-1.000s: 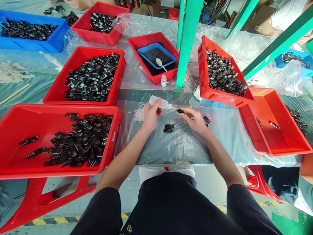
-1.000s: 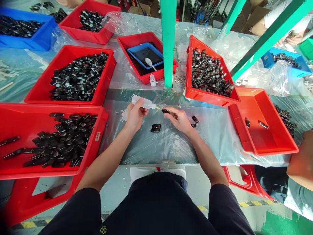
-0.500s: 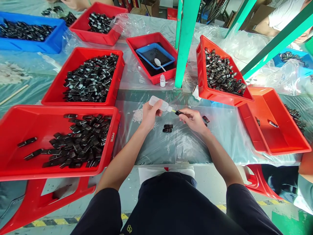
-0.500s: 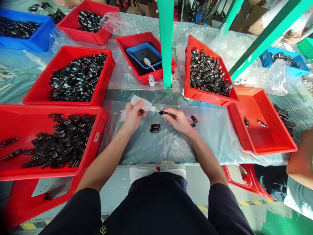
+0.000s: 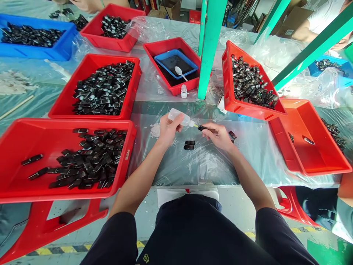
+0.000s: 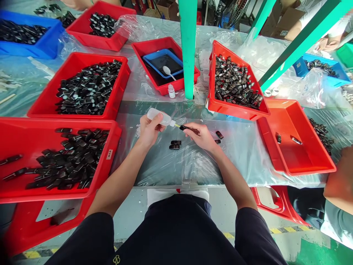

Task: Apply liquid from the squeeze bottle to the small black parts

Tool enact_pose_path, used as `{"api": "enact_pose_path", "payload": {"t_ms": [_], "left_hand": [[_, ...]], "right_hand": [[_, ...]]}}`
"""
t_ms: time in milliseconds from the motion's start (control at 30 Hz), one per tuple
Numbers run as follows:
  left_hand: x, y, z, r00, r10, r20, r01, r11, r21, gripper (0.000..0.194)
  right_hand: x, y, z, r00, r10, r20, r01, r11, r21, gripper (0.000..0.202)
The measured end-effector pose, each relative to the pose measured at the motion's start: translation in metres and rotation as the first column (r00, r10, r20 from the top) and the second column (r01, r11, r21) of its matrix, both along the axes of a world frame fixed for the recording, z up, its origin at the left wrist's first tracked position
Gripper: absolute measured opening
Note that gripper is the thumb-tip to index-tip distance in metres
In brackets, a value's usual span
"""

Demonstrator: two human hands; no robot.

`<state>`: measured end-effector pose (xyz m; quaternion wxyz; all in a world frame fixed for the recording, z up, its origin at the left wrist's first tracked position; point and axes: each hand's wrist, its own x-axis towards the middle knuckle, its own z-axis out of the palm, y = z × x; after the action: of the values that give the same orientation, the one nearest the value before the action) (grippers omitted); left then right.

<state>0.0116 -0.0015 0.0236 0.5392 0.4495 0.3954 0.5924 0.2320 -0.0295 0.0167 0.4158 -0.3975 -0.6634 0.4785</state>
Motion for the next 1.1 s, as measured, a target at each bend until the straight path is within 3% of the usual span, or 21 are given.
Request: {"api": "enact_pose_path", "payload": {"t_ms": [333, 567, 1100], "left_hand": [[-0.002, -0.001, 0.002, 1.000, -0.010, -0.024, 0.011, 0.999, 0.031, 0.048], [0.001, -0.003, 0.007, 1.000, 0.020, 0.007, -0.020, 1.000, -0.018, 0.055], [0.007, -0.007, 0.013, 0.995, 0.036, 0.088, -0.030, 0.997, -0.067, 0.052]], "right_hand": [[-0.002, -0.001, 0.001, 0.999, -0.028, -0.018, 0.028, 1.000, -0.010, 0.049], [-0.004, -0.003, 0.004, 0.996, -0.067, -0.061, 0.065, 0.998, -0.025, 0.056], [-0.008, -0.005, -0.002, 0.964, -0.258, -0.056, 0.260, 0.965, 0.031, 0.041]]}}
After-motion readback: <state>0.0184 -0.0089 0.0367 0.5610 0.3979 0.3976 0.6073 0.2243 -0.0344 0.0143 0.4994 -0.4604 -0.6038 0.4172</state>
